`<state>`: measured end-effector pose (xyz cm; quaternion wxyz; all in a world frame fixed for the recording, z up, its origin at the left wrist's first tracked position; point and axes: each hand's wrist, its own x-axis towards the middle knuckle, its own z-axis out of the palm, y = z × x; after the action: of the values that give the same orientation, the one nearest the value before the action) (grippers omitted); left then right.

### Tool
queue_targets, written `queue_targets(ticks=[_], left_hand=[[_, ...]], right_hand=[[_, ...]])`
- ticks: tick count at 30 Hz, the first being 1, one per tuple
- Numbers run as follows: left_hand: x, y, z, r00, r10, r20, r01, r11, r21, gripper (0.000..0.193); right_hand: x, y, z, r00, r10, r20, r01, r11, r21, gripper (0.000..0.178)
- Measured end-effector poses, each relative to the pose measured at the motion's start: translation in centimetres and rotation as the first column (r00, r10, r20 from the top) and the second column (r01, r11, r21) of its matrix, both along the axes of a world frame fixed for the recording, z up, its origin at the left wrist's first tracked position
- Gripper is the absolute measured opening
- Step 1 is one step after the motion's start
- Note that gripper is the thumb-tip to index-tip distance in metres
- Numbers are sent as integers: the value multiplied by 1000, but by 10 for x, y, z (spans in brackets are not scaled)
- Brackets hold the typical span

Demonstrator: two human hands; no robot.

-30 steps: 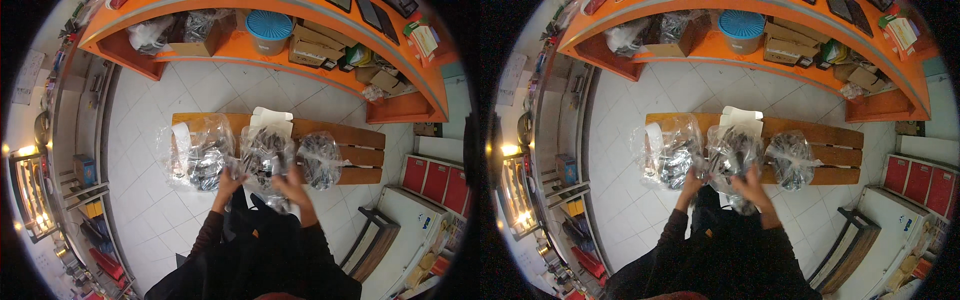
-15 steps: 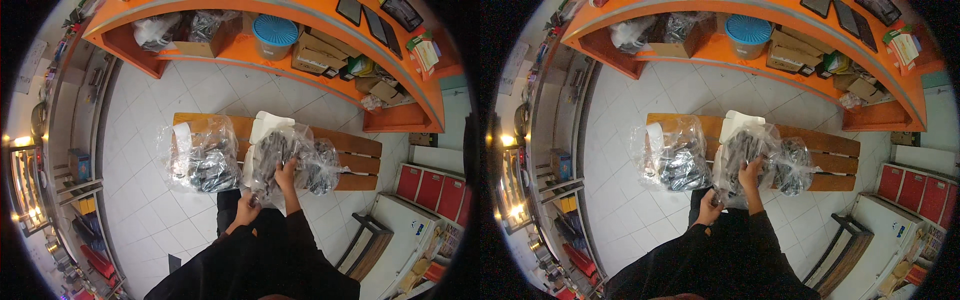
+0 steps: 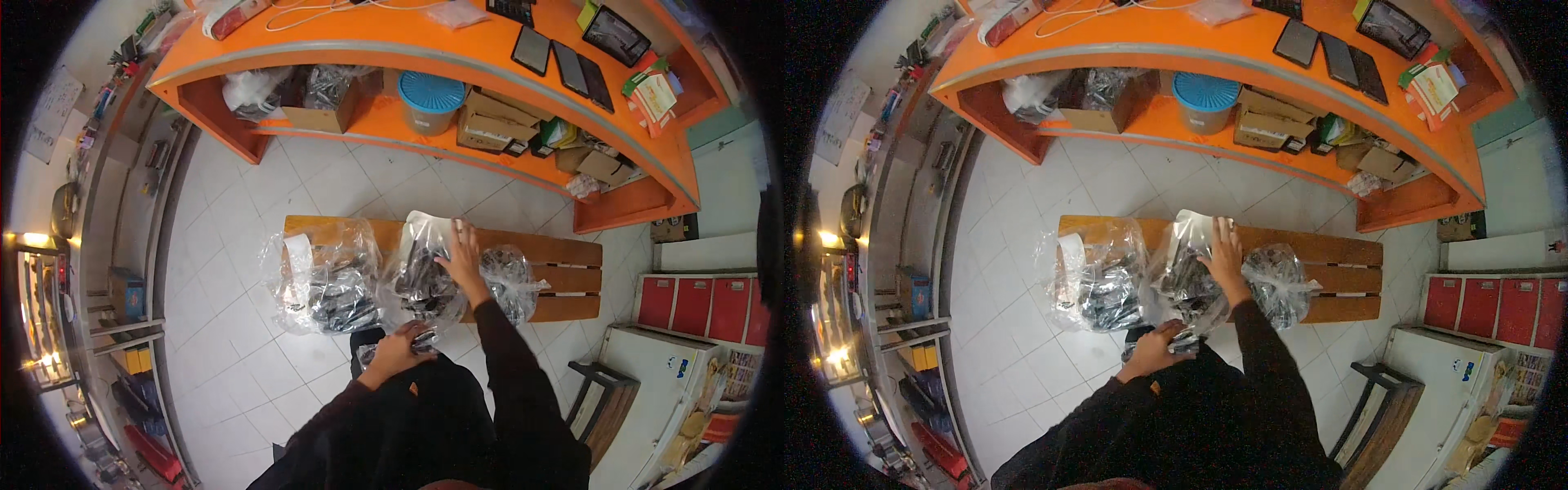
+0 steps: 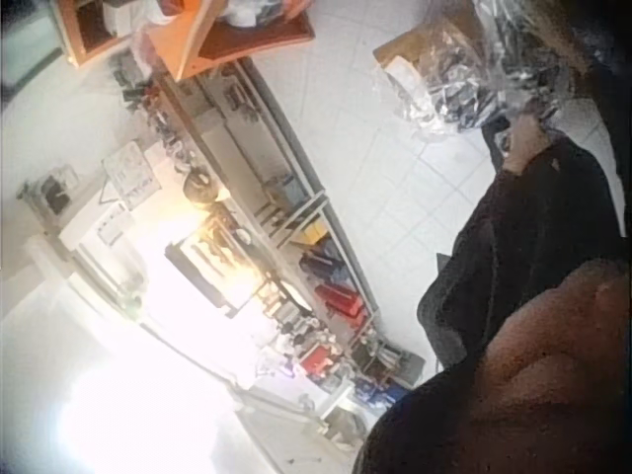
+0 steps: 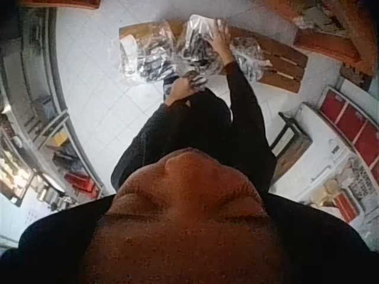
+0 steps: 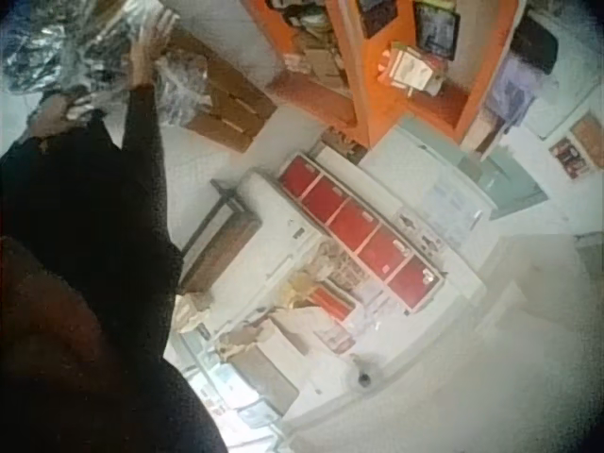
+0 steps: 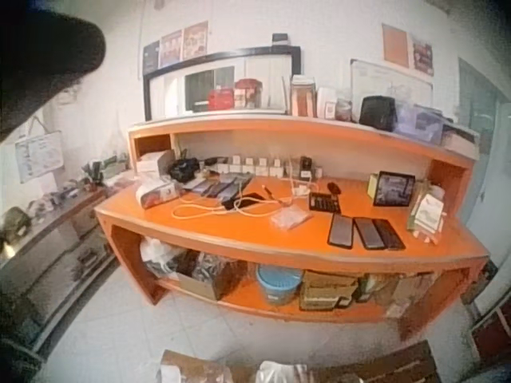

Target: The person picks up several black plastic spoons from a bench, places them into a clear plastic bag, and then moves the bag to a counter near electronic devices.

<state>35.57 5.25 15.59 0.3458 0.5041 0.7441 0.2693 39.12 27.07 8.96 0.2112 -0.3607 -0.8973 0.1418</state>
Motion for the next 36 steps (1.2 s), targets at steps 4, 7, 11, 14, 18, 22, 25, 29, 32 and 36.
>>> queue_targets(ticks=[4,7,11,14,18,22,25,29,32,36], left_hand=[[-13,-12,-48,960,-179,-217,70,899,-432,32],[-55,-32,-10,947,-100,-304,-38,908,-416,20],[-81,-42,30,960,-85,-268,69,995,-67,25],[-89,-31,54,916,-323,-238,258,929,-265,38],[-88,-12,84,958,-258,-129,280,936,211,39],[-102,-13,50,964,-125,-234,147,986,81,38],[-98,-8,49,951,-218,-221,252,958,138,54],[-66,5,-7,960,-116,256,54,970,236,39],[-47,30,-54,772,175,612,-339,926,164,26],[-49,80,-62,108,437,893,-674,692,-258,6]], right_hand=[[-17,56,-11,866,405,292,-160,780,-606,23],[2,53,39,930,26,-367,-296,644,-706,14],[52,35,63,887,56,-458,-453,289,-843,9],[79,25,93,852,509,-122,-428,543,-722,5],[113,29,110,914,48,-403,-345,614,-710,4],[144,18,60,874,-245,-421,-268,480,-835,7],[146,4,62,763,-355,-541,-380,431,-819,22],[102,-29,50,743,-292,-602,-589,143,-796,67],[53,-48,23,795,-12,-606,-556,387,-736,69],[32,-46,-32,859,-86,-504,-351,618,-703,40]])
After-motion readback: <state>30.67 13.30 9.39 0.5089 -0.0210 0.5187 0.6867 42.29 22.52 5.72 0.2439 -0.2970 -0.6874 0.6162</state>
